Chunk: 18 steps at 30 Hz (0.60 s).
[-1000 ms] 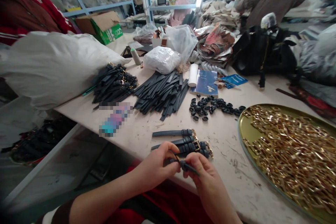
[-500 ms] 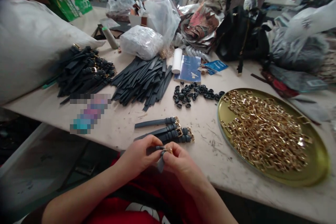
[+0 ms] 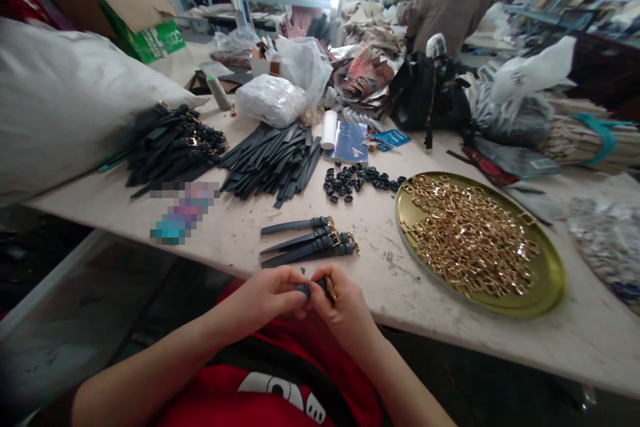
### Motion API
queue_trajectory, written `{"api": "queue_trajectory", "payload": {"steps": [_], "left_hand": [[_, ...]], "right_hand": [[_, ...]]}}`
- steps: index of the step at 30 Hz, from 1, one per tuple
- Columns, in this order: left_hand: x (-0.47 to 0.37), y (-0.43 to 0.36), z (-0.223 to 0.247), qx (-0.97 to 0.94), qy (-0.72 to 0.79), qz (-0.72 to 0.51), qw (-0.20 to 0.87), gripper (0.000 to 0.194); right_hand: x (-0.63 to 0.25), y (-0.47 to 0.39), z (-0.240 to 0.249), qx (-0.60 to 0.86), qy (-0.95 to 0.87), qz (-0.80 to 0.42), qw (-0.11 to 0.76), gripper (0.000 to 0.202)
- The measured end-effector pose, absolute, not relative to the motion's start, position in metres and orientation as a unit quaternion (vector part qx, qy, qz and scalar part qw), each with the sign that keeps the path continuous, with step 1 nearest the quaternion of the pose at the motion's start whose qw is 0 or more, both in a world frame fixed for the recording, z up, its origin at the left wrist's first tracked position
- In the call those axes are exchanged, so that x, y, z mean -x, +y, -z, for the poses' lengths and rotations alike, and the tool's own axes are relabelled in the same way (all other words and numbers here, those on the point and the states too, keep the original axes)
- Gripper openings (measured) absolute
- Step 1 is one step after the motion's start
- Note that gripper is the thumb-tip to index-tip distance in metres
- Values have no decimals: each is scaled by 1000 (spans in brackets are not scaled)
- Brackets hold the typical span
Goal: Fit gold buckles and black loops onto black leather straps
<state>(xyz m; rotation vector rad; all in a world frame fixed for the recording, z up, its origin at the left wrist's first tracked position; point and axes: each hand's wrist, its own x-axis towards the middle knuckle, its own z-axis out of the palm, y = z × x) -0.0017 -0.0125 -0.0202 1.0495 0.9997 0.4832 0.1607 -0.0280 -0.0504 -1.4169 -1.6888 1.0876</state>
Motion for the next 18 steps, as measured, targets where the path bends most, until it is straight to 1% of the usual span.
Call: {"api": "queue_trajectory", "payload": {"steps": [5,8,10,13,15,17,18], "left_hand": [[5,-26,17,-504,423,-161,736,18],[4,-33,14,-534,417,-142,722,21],[3,-36,13,-532,419,-151,720,24],[4,-38,13,-529,408,-176,723,27],[8,-37,13,-541,411,-155,717,23],[12,-36,13,-536,437,-115,713,15],[13,-35,14,-530,450,-102,712,14]], "right_hand": [[-167,-45,41,486,-767,-341,244,7],[-169,-53,40,468,-787,-333,226,6],[-168,-58,43,474,-763,-360,251,7],[-165,-64,51,502,-703,-389,320,10],[-162,-67,55,524,-683,-366,354,12],[-159,-68,57,539,-682,-327,372,12],[-157,-69,58,543,-683,-309,379,12]]}}
